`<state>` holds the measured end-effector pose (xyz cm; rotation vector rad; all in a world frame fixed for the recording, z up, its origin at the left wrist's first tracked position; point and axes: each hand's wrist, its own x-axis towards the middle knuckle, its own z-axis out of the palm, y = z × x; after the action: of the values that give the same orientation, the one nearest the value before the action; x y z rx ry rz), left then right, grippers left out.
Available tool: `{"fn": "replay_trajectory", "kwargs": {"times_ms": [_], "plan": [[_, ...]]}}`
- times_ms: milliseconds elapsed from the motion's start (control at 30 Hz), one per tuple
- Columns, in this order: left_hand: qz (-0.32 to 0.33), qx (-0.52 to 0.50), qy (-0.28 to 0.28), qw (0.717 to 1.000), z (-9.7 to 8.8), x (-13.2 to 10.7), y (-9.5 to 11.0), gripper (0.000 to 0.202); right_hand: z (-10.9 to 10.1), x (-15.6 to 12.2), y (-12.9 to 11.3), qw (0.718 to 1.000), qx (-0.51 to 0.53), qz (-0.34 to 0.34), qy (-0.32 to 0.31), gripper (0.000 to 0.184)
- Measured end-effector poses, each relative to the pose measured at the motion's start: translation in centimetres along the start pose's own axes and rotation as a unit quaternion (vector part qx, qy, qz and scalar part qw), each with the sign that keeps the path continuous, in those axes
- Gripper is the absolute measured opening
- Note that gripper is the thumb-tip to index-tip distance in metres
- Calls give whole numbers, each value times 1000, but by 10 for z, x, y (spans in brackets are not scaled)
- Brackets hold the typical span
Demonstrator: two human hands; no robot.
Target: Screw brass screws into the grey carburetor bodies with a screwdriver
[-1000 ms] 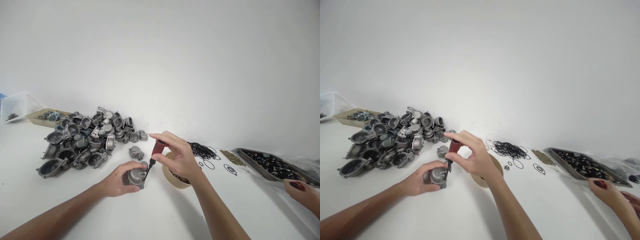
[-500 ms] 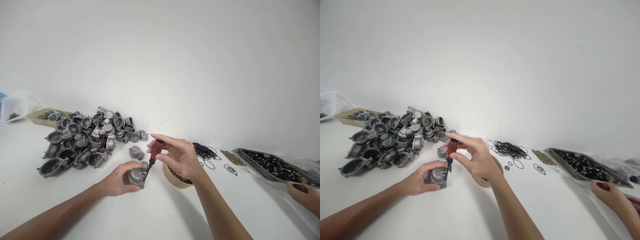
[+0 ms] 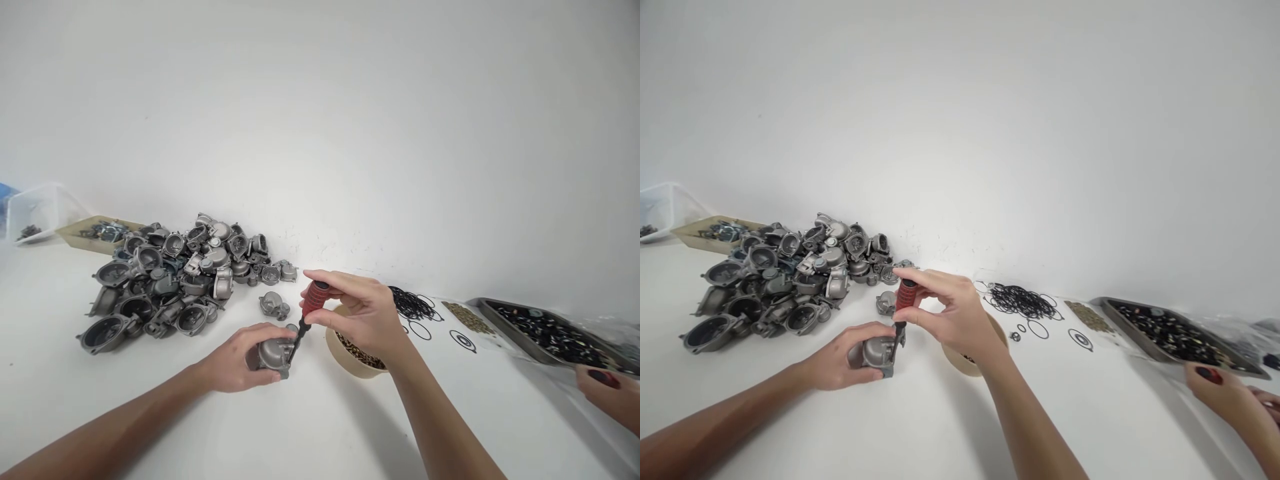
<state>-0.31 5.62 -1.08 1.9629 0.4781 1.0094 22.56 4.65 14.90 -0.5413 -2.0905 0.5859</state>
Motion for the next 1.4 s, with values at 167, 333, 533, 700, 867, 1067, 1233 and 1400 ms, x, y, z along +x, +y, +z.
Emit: {"fn": "replay_trajectory", "kwargs": {"times_ms": [167, 333, 533, 700, 867, 1067, 1233, 1400], "plan": [[4, -6, -1, 1000, 0, 1, 0, 58, 5, 1, -3, 998, -52, -18, 17, 52], [-13, 15, -3, 1000, -1, 1, 2, 61, 1, 3, -3, 1000, -11, 12, 14, 53], [-18, 97, -25, 995, -11, -2, 5, 72, -43, 1, -3, 982, -64, 53, 167, 47], [4, 143, -8, 990, -15, -5, 9, 57, -83, -11, 20, 941, -213, 161, 208, 46], [12, 165, -15, 986, -13, -6, 11, 53, -82, -18, 56, 944, -220, 209, 134, 45], [18, 166, -21, 986, -11, -6, 9, 54, -69, -19, 67, 944, -215, 239, 76, 37], [27, 153, -26, 987, -11, -6, 6, 55, -68, -20, 69, 942, -216, 249, 67, 38], [20, 152, -32, 988, -11, -5, 8, 56, -72, -18, 65, 942, -212, 249, 77, 39]]}}
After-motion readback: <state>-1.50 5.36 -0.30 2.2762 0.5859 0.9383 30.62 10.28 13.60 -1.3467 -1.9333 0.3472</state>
